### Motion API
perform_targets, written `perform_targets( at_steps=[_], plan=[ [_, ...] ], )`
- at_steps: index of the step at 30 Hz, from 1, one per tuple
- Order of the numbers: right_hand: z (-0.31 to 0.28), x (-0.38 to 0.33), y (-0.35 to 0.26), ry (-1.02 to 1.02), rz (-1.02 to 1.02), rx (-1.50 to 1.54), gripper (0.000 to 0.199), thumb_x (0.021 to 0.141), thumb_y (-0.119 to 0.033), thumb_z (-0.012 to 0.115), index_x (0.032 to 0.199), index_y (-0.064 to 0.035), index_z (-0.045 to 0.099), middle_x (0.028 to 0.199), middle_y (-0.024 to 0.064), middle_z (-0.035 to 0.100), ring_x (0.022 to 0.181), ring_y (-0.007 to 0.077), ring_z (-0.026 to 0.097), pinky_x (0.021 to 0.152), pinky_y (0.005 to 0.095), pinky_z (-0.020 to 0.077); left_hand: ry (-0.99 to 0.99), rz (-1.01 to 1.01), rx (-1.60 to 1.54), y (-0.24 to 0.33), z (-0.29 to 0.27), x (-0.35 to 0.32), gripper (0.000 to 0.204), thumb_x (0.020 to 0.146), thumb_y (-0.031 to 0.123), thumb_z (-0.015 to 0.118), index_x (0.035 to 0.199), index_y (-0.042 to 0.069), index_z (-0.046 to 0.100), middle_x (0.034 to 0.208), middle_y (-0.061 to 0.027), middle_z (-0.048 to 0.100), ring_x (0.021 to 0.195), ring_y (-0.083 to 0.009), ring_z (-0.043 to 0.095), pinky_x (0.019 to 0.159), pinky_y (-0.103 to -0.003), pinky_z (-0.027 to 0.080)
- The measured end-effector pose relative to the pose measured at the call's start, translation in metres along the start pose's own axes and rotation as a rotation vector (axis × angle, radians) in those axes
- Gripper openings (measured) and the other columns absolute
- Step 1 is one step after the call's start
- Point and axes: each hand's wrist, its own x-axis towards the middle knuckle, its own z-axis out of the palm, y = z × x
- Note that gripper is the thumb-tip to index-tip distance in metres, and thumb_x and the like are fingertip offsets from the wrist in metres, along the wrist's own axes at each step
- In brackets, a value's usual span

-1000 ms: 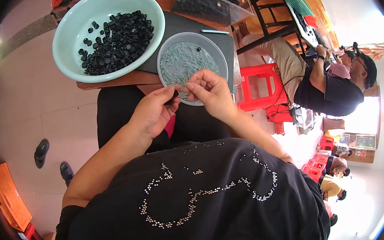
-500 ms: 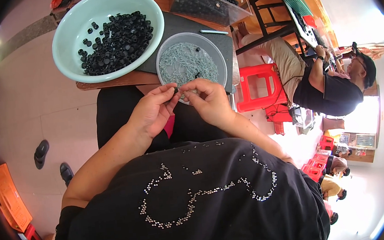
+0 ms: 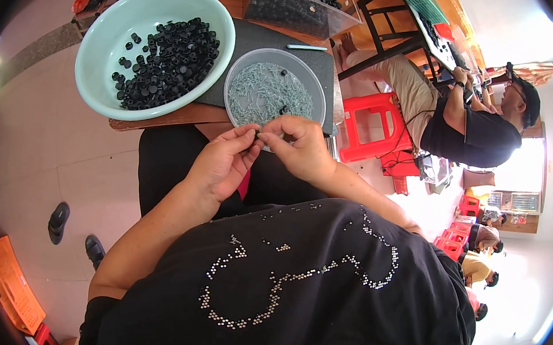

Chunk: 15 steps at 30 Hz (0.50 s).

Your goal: The person inserts metal pins into plastic caps by hand, dumps plastic caps from a basin into a round container, and attaches more pins to plastic caps.

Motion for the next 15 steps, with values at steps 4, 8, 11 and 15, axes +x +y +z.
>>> perform_targets(
  at_steps=[4,8,11,15],
  plan=[
    [0.002,-0.001,0.000,-0.046,0.061,0.046,0.005,0.081,-0.004,0.065,0.085,0.0000,0.066,0.077,0.0094,0.066,0.066,0.0140,0.062,0.057,0.0252,0.0473,-0.028,-0.006,0.002,-0.003,-0.006,0.004,0.015,0.091,0.009,0.056,0.104,0.001,0.058,0.097,-0.0040,0.061,0.088,-0.0097,0.058,0.081,-0.020,0.049],
    [0.002,-0.002,-0.002,-0.038,-0.035,-0.038,0.005,0.081,-0.002,0.065,0.085,0.0006,0.067,0.080,0.0091,0.067,0.067,0.0118,0.061,0.057,0.0236,0.0464,-0.069,-0.019,0.009,-0.007,-0.009,0.006,0.015,0.092,0.010,0.054,0.104,0.001,0.058,0.095,-0.0033,0.061,0.087,-0.0094,0.057,0.080,-0.020,0.049],
    [0.002,-0.002,-0.011,0.007,-0.002,0.002,0.006,0.081,-0.002,0.065,0.086,0.0006,0.067,0.079,0.0096,0.067,0.067,0.0140,0.062,0.057,0.0251,0.0469,-0.083,-0.011,0.002,-0.004,-0.011,0.006,0.014,0.092,0.011,0.054,0.103,0.002,0.059,0.093,-0.0024,0.061,0.085,-0.0091,0.057,0.079,-0.020,0.049],
    [0.002,-0.002,-0.005,0.024,-0.077,-0.035,0.008,0.079,-0.001,0.066,0.087,0.0006,0.067,0.076,0.0102,0.066,0.066,0.0173,0.062,0.057,0.0271,0.0473,-0.082,-0.003,0.022,-0.005,-0.012,0.006,0.013,0.092,0.011,0.055,0.102,0.004,0.059,0.092,-0.0018,0.061,0.083,-0.0087,0.058,0.078,-0.020,0.048]
  ],
)
